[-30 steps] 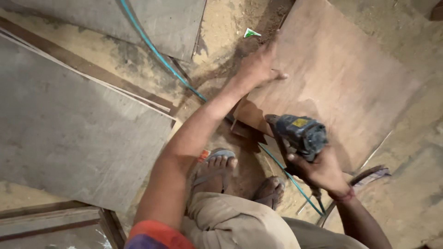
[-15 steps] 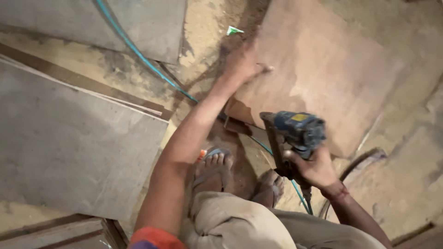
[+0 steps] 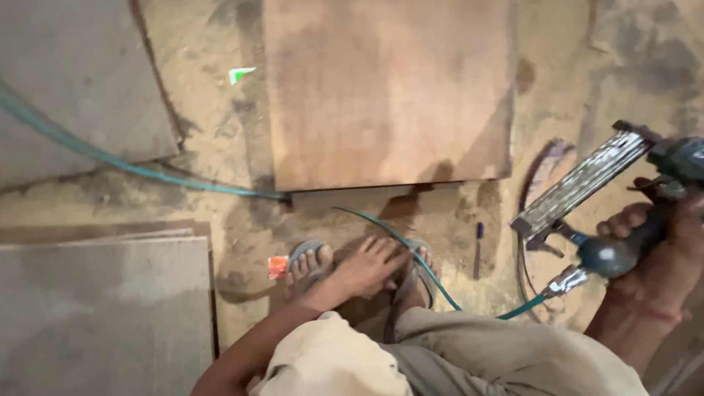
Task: The person places a curved wooden template on a board on the floor and traces around its edge with a marker, repositioning the template to trace a second curve. They then move boards aside, pick up a pneumatic nail gun, and nail pieces of wood together on the floor.
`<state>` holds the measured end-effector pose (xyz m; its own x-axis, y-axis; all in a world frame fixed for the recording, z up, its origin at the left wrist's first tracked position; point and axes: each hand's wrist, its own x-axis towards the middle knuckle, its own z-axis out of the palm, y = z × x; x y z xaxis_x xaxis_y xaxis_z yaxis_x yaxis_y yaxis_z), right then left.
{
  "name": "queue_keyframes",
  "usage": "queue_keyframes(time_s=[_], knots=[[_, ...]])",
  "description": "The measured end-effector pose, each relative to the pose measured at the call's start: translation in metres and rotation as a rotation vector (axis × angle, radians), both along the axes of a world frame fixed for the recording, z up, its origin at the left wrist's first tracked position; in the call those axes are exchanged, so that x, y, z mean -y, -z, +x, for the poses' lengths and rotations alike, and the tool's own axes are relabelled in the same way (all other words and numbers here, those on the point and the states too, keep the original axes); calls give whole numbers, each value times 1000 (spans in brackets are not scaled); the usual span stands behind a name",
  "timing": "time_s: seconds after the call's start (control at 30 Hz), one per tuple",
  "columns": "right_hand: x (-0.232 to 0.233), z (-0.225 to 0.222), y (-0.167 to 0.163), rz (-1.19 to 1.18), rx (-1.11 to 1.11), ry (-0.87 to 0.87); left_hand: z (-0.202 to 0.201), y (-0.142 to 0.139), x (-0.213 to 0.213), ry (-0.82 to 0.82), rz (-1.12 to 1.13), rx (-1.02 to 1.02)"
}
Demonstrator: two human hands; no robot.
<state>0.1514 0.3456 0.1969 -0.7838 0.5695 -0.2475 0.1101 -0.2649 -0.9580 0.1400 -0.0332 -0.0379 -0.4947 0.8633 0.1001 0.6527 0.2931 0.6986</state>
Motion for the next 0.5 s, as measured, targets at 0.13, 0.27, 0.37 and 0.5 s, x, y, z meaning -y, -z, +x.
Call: queue_keyframes(time_s=[0.13,0.27,0.37,0.5], knots=[[-69,34,23,-193,-112,71,-13,7,-9,-53,120,-154],[-100,41,55,-356,-182,77,-25,12,-24,221,19,-38],[-99,43,68,-329,-141,134,-18,2,6,305,-160,16],[-91,30,62,-367,-97,147,-19,-35,74,282,-234,134]])
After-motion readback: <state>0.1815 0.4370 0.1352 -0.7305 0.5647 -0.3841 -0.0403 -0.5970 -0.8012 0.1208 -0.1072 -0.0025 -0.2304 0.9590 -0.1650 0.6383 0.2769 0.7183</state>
